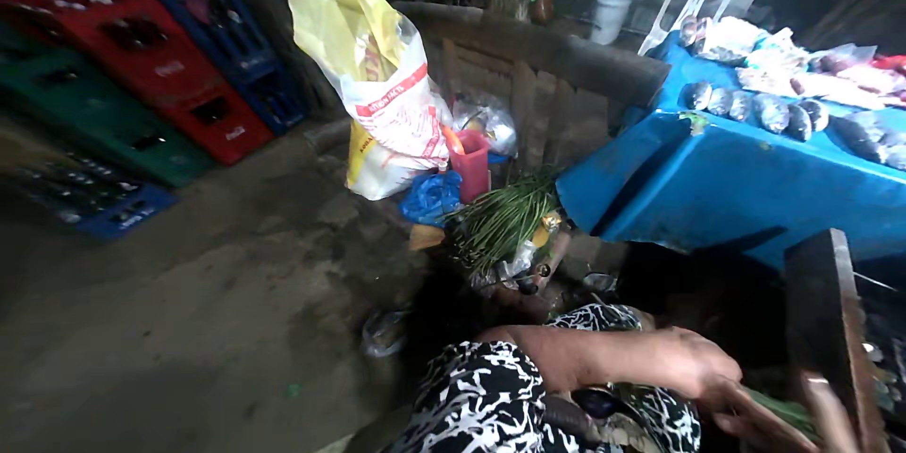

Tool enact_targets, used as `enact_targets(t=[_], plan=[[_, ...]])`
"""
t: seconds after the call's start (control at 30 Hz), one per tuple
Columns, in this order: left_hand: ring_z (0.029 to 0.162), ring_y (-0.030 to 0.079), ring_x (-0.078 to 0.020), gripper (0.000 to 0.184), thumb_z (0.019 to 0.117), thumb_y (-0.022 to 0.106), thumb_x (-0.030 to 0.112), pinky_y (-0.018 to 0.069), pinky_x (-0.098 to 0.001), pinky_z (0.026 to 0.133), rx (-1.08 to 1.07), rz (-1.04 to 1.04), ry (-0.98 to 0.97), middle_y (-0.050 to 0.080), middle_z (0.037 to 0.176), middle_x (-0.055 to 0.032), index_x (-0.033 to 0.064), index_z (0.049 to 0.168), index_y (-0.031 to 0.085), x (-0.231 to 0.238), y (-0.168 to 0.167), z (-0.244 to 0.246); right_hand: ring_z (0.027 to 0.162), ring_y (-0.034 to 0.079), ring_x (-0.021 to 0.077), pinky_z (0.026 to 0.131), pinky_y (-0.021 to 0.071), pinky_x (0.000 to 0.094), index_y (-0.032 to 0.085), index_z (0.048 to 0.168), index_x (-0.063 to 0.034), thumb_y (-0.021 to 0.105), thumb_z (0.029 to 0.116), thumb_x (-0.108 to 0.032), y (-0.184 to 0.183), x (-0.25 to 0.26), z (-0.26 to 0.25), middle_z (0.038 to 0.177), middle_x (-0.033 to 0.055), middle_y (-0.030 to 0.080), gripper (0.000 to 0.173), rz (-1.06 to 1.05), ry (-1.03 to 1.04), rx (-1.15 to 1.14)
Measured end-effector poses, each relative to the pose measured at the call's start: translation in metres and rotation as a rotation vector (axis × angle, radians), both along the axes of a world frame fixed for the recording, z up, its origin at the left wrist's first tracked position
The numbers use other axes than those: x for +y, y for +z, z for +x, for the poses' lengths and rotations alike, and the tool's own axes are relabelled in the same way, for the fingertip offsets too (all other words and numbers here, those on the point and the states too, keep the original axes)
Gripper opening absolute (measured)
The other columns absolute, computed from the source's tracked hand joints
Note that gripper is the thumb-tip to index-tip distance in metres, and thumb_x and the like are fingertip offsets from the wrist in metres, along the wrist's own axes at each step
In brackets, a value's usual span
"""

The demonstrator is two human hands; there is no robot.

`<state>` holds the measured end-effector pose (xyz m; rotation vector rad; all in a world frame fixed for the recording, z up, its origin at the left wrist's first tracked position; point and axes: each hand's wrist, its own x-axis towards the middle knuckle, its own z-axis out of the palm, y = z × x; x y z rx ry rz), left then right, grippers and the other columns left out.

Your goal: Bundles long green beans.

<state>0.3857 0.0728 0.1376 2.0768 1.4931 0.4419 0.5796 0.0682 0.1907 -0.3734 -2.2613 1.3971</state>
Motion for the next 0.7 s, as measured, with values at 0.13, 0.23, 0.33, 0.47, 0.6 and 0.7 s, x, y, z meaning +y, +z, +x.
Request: enact_targets(t=[0.13, 0.23, 0.33, 0.47, 0.6, 0.7], plan=[[0.112, 0.065, -0.0406, 0.044, 0.0908, 0.071, 0.0, 0.051, -0.0572, 0.097, -0.278, -0.151, 0.088, 0.066, 0.117, -0.0283, -0.0095, 0.131, 0.056, 0.011, 0.014, -0.017, 0.13, 0.059, 0.0355, 0.114, 0.0422, 0.0512, 0.051, 0.145, 0.0086, 0.06, 0.1029, -0.023, -0.01, 0.0, -0.004, 0.139, 0.0247, 0.061, 0.053, 0.304, -0.14, -0.313], [0.097, 0.067, -0.0274, 0.046, 0.0878, 0.074, 0.0, 0.0556, -0.0444, 0.087, -0.643, -0.138, 0.214, 0.068, 0.11, -0.0224, -0.0079, 0.13, 0.056, 0.01, 0.025, -0.026, 0.128, 0.062, 0.0253, 0.113, 0.0448, 0.038, 0.057, 0.136, 0.0117, 0.055, 0.1062, -0.018, -0.024, 0.003, 0.001, 0.135, 0.0254, 0.064, 0.042, 0.305, -0.274, -0.101], [0.066, 0.057, -0.0065, 0.024, 0.0957, 0.065, 0.005, 0.0524, -0.0229, 0.063, -1.056, -0.13, 0.312, 0.06, 0.082, -0.004, -0.0041, 0.116, 0.057, -0.004, 0.039, -0.02, 0.145, 0.045, 0.0275, 0.121, 0.0367, 0.0398, 0.049, 0.144, 0.0117, 0.061, 0.1001, -0.022, -0.047, 0.006, -0.012, 0.153, 0.0276, 0.047, 0.057, 0.333, -0.453, 0.067], [0.066, 0.064, -0.0072, 0.015, 0.1045, 0.052, 0.016, 0.0586, -0.0272, 0.07, -1.541, -0.088, 0.263, 0.063, 0.07, 0.0039, 0.0092, 0.094, 0.06, -0.015, 0.037, 0.001, 0.109, 0.069, 0.0151, 0.095, 0.0585, 0.0403, 0.037, 0.155, -0.0055, 0.078, 0.0893, -0.034, -0.071, -0.011, -0.035, 0.126, 0.0119, 0.068, 0.082, 0.024, -0.533, -0.149], [0.078, 0.071, -0.0136, 0.036, 0.089, 0.07, 0.056, 0.0608, -0.0372, 0.081, -1.546, 0.0, 0.074, 0.07, 0.08, 0.003, 0.0211, 0.097, 0.071, -0.003, 0.02, -0.002, 0.095, 0.072, 0.0188, 0.087, 0.0596, 0.0409, 0.051, 0.147, -0.005, 0.066, 0.0967, -0.015, -0.049, -0.013, -0.015, 0.111, 0.0134, 0.073, 0.053, -0.122, -0.509, -0.139], [0.104, 0.07, -0.0208, 0.063, 0.0879, 0.07, 0.06, 0.0592, -0.0425, 0.094, -1.387, 0.021, 0.056, 0.072, 0.112, -0.0037, 0.014, 0.129, 0.058, 0.003, 0.013, -0.018, 0.09, 0.072, 0.0106, 0.081, 0.0612, 0.0316, 0.064, 0.132, -0.0024, 0.065, 0.0947, -0.01, -0.015, -0.025, 0.03, 0.106, 0.009, 0.075, 0.038, 0.158, -0.723, -0.015]])
